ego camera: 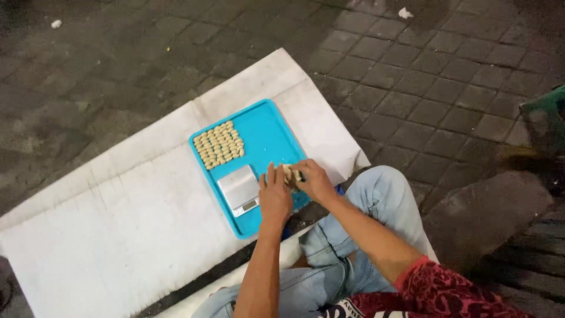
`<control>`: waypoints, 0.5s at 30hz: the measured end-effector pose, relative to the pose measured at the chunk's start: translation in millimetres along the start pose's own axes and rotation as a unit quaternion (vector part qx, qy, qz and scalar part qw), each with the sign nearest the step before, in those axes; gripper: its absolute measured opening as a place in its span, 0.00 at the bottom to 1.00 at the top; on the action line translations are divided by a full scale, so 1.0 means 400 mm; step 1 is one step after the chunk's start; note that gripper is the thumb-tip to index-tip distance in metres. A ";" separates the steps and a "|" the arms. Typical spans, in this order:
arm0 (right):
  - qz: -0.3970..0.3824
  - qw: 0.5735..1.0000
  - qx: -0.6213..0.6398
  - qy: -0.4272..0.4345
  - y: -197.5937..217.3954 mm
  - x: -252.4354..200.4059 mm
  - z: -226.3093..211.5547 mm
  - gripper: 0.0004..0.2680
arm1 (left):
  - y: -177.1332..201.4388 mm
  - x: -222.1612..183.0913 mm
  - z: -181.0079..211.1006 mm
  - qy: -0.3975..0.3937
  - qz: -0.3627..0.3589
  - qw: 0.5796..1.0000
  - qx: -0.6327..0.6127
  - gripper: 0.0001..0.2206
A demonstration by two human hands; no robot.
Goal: Weighing small portions of dough on a digital scale and rolling them into uniform balls by hand.
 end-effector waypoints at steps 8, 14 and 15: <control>0.031 0.997 -0.058 -0.030 0.007 -0.026 -0.043 0.15 | -0.035 -0.009 0.019 -0.061 -0.007 0.987 0.152 0.29; 0.061 0.998 -0.005 -0.008 0.026 -0.033 -0.104 0.06 | -0.087 -0.002 -0.001 -0.074 0.019 0.981 0.178 0.28; 0.068 0.997 0.014 -0.042 0.028 -0.031 -0.099 0.05 | -0.088 -0.002 -0.003 -0.074 0.026 0.981 0.180 0.27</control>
Point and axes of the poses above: each hand's wrist, its own x-axis towards the middle knuckle, its own y-axis out of the back of the hand, z = x × y, the point moved 4 cm from there along x, towards the middle knuckle, and after that the axes turned 9 degrees about x, right-handed, at the moved point
